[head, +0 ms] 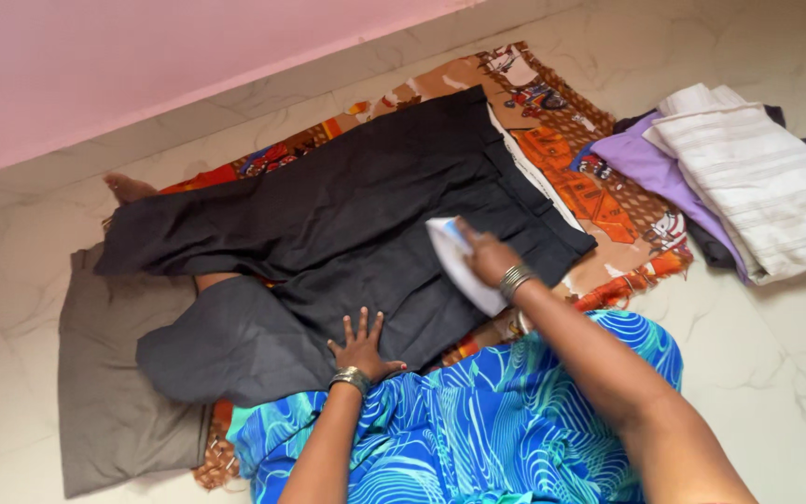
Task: The person irons a white striped shirt and a pair of dark trousers on a patterned mat on the floor. They use a handheld electric iron to smooth the fabric, folding the garments as they work.
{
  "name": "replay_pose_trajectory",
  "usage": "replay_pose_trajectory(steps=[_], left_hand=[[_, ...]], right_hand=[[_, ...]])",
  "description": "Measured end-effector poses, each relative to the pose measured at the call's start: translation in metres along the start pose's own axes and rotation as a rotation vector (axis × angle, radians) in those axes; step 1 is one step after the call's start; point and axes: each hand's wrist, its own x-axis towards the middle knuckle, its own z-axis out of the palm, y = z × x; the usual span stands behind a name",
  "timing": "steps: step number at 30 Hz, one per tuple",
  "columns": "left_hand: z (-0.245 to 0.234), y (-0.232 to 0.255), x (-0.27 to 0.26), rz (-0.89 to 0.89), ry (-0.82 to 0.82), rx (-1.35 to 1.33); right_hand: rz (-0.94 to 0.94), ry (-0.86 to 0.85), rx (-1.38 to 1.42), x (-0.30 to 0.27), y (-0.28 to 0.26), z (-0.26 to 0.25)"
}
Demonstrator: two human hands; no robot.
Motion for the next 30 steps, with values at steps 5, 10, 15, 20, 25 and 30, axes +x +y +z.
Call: replay_pose_trajectory(steps=[5,10,15,20,25,30], left_hand=[[0.022,-0.014,0.017,-0.065,0.085,-0.134],[0.02,-0.017,0.017,-0.124,-0.01,-0.11],[-0.001,-0.005,0.009,-0.168,-0.129,-0.061],[-0.005,-0.002,0.007,-0.191,-0.175,-0.056],[-0.005,-0.002,0.007,-0.194,-0.187,-0.05],[-0.009,-0.001,0.004,-0.194,-0.193,-0.063]], right_hand=[[-0.135,-0.097,0.101,-0.044,-0.125,0.033],[-0.269,-0.026,0.087,-0.074,-0.17,0.05],[-0.108,0.042,-0.037,-0.054,-0.128,0.042],[0.041,0.086,-0.09,-0.029,-0.068,0.024],[0.149,0.104,-0.098,-0.003,-0.021,0.012],[0.208,0.137,-0.048,0.004,0.025,-0.02]])
